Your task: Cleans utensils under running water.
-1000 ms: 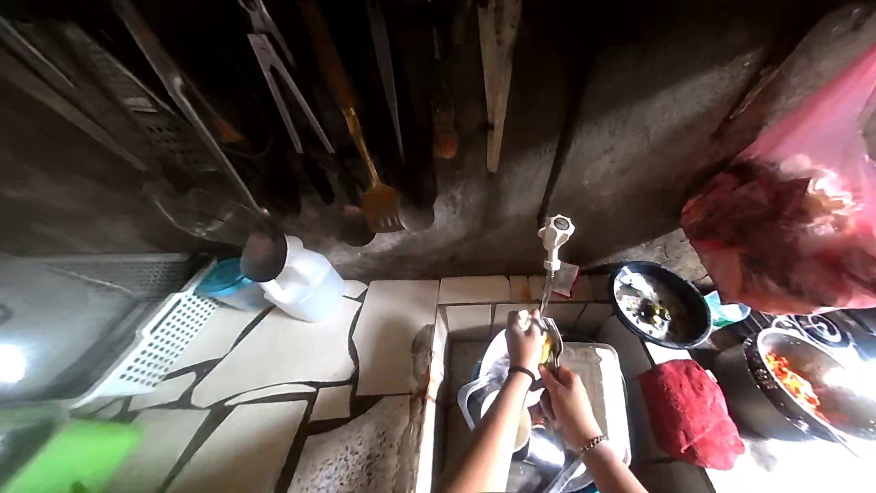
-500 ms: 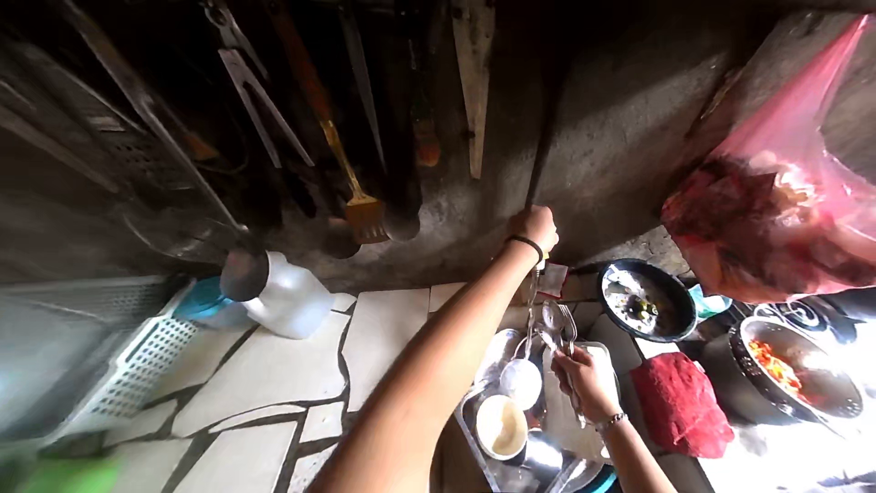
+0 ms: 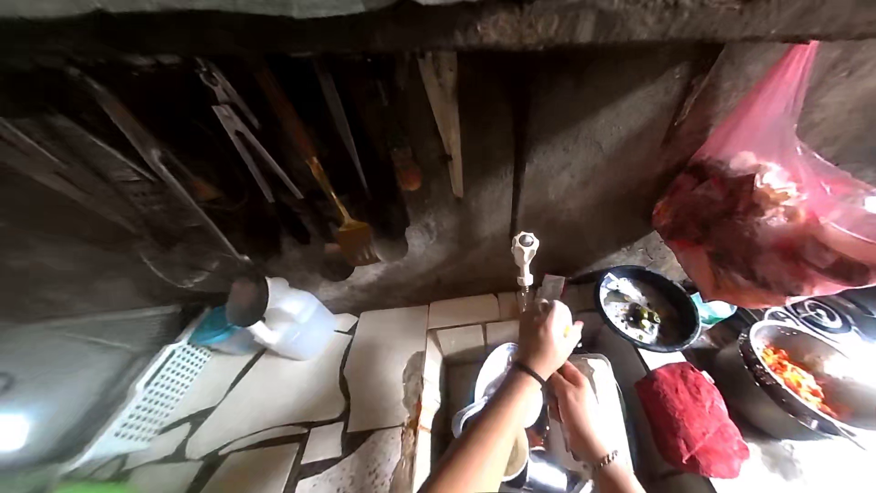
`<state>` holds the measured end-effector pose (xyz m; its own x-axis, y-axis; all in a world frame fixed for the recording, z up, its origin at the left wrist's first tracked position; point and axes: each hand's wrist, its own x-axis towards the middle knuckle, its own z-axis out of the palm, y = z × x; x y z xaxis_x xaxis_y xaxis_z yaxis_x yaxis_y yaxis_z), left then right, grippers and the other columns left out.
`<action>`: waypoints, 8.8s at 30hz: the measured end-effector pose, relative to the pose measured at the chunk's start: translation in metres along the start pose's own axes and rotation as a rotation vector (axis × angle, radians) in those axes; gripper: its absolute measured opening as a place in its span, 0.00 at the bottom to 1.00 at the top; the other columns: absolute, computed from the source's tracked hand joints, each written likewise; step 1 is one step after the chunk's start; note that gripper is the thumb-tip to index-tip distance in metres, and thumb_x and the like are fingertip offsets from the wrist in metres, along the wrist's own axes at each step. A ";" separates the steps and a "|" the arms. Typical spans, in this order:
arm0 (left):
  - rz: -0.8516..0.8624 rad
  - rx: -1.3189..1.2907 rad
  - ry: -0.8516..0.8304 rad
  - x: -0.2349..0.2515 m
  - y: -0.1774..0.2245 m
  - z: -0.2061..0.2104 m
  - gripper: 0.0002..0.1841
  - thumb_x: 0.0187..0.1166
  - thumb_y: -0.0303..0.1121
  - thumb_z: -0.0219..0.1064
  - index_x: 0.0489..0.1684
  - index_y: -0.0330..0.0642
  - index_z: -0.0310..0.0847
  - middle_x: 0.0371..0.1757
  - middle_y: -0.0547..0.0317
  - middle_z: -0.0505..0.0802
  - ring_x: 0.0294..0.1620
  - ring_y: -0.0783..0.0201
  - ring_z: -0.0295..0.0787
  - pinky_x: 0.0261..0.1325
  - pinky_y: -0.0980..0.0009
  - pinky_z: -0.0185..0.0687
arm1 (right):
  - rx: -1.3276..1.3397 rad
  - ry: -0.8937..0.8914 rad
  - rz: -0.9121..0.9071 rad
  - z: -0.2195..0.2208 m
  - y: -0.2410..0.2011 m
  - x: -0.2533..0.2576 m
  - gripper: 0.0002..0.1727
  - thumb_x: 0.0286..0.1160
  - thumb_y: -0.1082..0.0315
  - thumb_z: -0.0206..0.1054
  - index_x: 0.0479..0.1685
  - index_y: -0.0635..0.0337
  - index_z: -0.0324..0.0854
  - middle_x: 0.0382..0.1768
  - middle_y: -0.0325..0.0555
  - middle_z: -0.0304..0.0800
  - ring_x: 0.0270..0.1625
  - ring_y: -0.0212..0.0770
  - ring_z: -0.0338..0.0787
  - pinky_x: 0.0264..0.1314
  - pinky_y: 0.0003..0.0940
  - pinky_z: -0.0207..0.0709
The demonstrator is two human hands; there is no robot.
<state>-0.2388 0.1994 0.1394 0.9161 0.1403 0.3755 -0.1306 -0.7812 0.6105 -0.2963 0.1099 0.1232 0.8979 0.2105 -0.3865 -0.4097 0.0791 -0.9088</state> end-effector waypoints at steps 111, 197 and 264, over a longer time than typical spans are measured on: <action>-0.546 0.752 -0.451 0.156 0.078 -0.067 0.17 0.86 0.35 0.63 0.59 0.27 0.82 0.61 0.33 0.89 0.66 0.38 0.87 0.69 0.43 0.80 | -0.130 -0.339 0.337 -0.021 0.011 0.155 0.19 0.90 0.60 0.59 0.68 0.65 0.72 0.41 0.50 0.92 0.29 0.39 0.90 0.32 0.35 0.85; -0.630 -0.365 0.074 -0.009 -0.071 0.053 0.23 0.92 0.29 0.51 0.81 0.25 0.66 0.71 0.34 0.86 0.75 0.48 0.82 0.82 0.56 0.72 | 0.270 0.029 0.052 0.038 0.008 0.162 0.10 0.80 0.74 0.67 0.52 0.73 0.79 0.32 0.51 0.89 0.30 0.37 0.89 0.38 0.33 0.85; -0.858 -0.765 0.143 0.026 -0.114 0.067 0.13 0.87 0.21 0.55 0.59 0.32 0.84 0.53 0.42 0.93 0.52 0.54 0.90 0.59 0.56 0.85 | -0.083 -0.422 0.255 -0.020 0.030 0.148 0.14 0.91 0.64 0.58 0.46 0.68 0.81 0.21 0.44 0.88 0.17 0.36 0.85 0.22 0.29 0.81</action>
<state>-0.1750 0.2512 0.0326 0.7696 0.5519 -0.3212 0.2736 0.1694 0.9468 -0.1723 0.1242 0.0356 0.6206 0.5905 -0.5159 -0.5779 -0.1001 -0.8099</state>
